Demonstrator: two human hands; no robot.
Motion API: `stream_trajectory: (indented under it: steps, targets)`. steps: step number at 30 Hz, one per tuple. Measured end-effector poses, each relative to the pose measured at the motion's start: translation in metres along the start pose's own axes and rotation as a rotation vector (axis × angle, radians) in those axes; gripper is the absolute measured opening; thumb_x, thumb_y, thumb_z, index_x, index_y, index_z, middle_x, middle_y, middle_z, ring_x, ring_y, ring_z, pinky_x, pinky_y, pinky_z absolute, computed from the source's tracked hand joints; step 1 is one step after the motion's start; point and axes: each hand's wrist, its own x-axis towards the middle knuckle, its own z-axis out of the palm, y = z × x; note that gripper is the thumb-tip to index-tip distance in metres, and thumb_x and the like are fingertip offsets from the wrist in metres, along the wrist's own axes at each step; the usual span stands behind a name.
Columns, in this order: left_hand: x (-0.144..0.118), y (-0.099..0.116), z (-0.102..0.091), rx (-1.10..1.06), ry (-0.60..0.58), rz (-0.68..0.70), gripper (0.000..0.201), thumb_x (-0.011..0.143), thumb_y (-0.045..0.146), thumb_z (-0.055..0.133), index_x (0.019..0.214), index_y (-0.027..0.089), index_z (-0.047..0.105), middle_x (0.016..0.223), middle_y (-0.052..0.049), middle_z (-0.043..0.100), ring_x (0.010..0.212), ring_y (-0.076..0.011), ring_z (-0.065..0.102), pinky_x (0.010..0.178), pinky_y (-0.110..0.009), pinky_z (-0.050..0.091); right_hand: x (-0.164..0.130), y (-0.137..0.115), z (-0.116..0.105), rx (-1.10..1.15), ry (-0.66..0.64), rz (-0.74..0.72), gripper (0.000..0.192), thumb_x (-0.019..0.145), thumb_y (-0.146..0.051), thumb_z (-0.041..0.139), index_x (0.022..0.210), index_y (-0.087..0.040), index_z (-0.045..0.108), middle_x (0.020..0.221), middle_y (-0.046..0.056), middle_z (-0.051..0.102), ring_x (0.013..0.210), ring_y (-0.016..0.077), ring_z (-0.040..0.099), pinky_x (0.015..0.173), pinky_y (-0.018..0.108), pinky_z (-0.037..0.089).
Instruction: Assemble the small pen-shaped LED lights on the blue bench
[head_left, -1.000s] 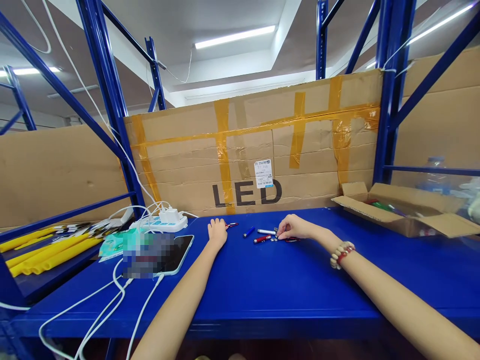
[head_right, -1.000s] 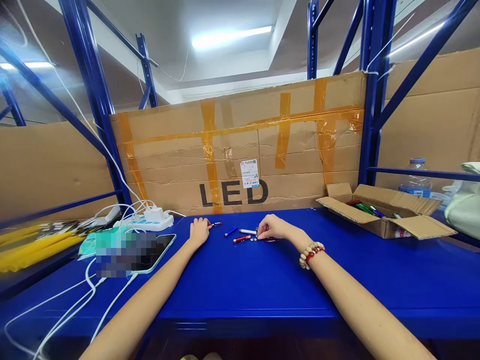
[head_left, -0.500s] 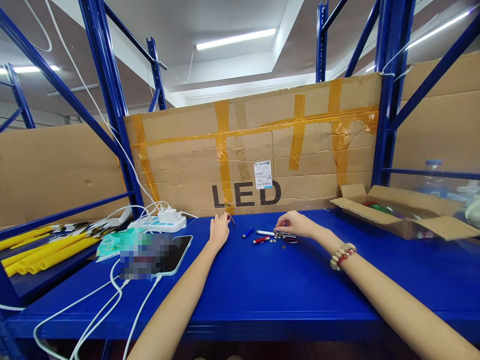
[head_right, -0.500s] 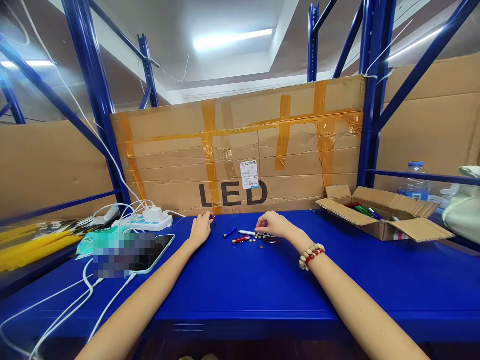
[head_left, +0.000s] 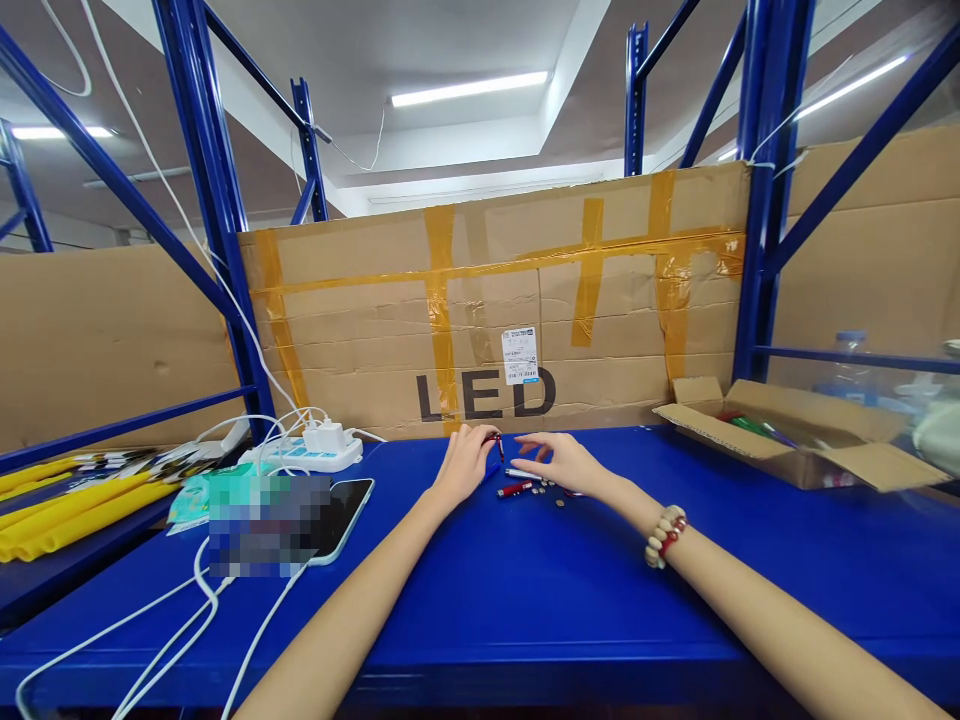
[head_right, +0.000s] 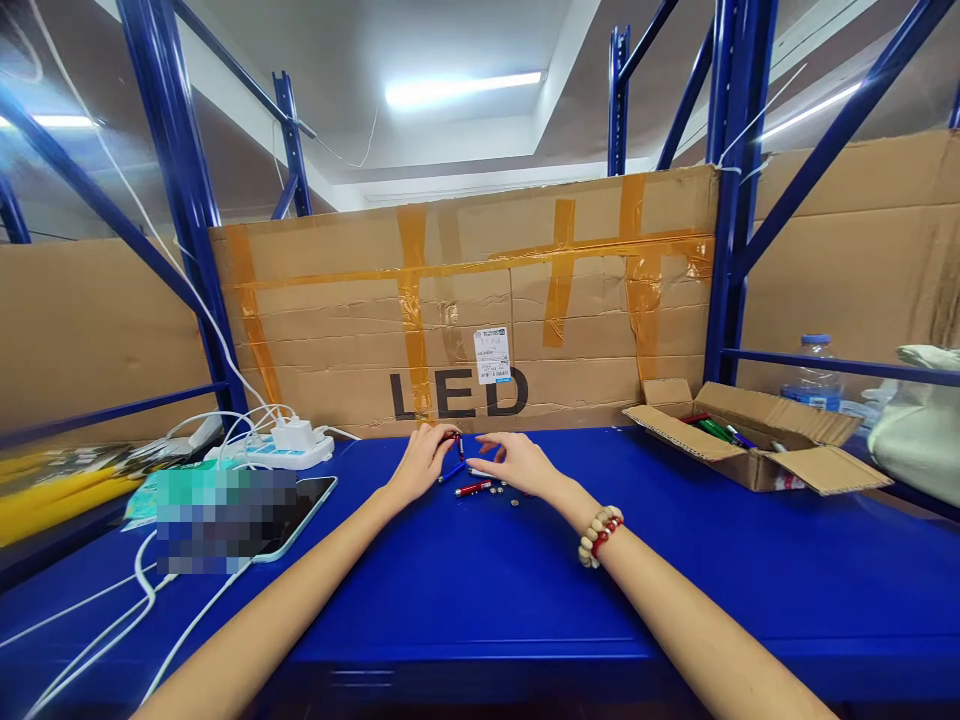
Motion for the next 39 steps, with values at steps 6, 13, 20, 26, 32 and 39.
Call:
stream_trajectory:
  steps: [6, 13, 20, 26, 32, 39]
  targets:
    - [0.002, 0.018, 0.006, -0.13, 0.037, 0.025, 0.021, 0.089, 0.024, 0.033, 0.103, 0.023, 0.049, 0.1, -0.002, 0.058, 0.091, -0.0173, 0.046, 0.083, -0.032, 0.036, 0.001, -0.006, 0.005, 0.096, 0.011, -0.075, 0.029, 0.074, -0.039, 0.059, 0.094, -0.018, 0.065, 0.081, 0.003, 0.068, 0.07, 0.016, 0.061, 0.065, 0.026, 0.047]
    - [0.003, 0.011, 0.01, -0.17, 0.028, -0.017, 0.024, 0.091, 0.028, 0.029, 0.104, 0.023, 0.048, 0.098, -0.002, 0.057, 0.091, -0.0165, 0.047, 0.084, -0.031, 0.037, 0.0, -0.003, -0.003, -0.087, -0.005, -0.17, 0.026, 0.084, -0.031, 0.043, 0.093, -0.021, 0.066, 0.086, 0.003, 0.067, 0.071, 0.0159, 0.059, 0.06, 0.025, 0.043]
    - [0.004, 0.011, 0.008, -0.238, -0.055, -0.1, 0.028, 0.087, 0.042, 0.036, 0.087, 0.021, 0.055, 0.072, 0.001, 0.055, 0.07, -0.0131, 0.049, 0.062, -0.024, 0.038, 0.004, -0.003, -0.003, 0.162, 0.033, -0.096, 0.034, 0.084, -0.038, 0.041, 0.091, -0.014, 0.064, 0.077, 0.006, 0.064, 0.064, 0.015, 0.057, 0.062, 0.027, 0.046]
    - [0.004, 0.015, 0.011, -0.444, -0.059, -0.156, 0.032, 0.086, 0.042, 0.034, 0.074, 0.017, 0.051, 0.058, 0.005, 0.043, 0.054, -0.0084, 0.038, 0.051, -0.02, 0.031, 0.001, -0.002, 0.003, 0.092, -0.004, -0.186, 0.033, 0.085, -0.04, 0.044, 0.099, -0.016, 0.061, 0.077, 0.005, 0.062, 0.061, 0.0131, 0.053, 0.056, 0.024, 0.043]
    - [0.004, 0.017, 0.011, -0.462, -0.093, -0.136, 0.033, 0.087, 0.036, 0.03, 0.065, 0.016, 0.044, 0.059, 0.004, 0.044, 0.057, -0.0092, 0.039, 0.054, -0.021, 0.031, -0.004, -0.007, -0.002, -0.262, -0.046, -0.292, 0.028, 0.089, -0.036, 0.039, 0.1, -0.019, 0.058, 0.076, 0.003, 0.057, 0.066, 0.0143, 0.052, 0.057, 0.023, 0.037]
    - [0.002, 0.02, 0.007, -0.488, -0.221, -0.082, 0.034, 0.088, 0.031, 0.029, 0.068, 0.015, 0.051, 0.06, 0.002, 0.049, 0.061, -0.0101, 0.045, 0.059, -0.02, 0.035, -0.005, -0.013, 0.001, -0.419, -0.119, -0.304, 0.019, 0.089, -0.028, 0.039, 0.086, -0.017, 0.055, 0.074, 0.003, 0.054, 0.063, 0.0146, 0.051, 0.056, 0.024, 0.035]
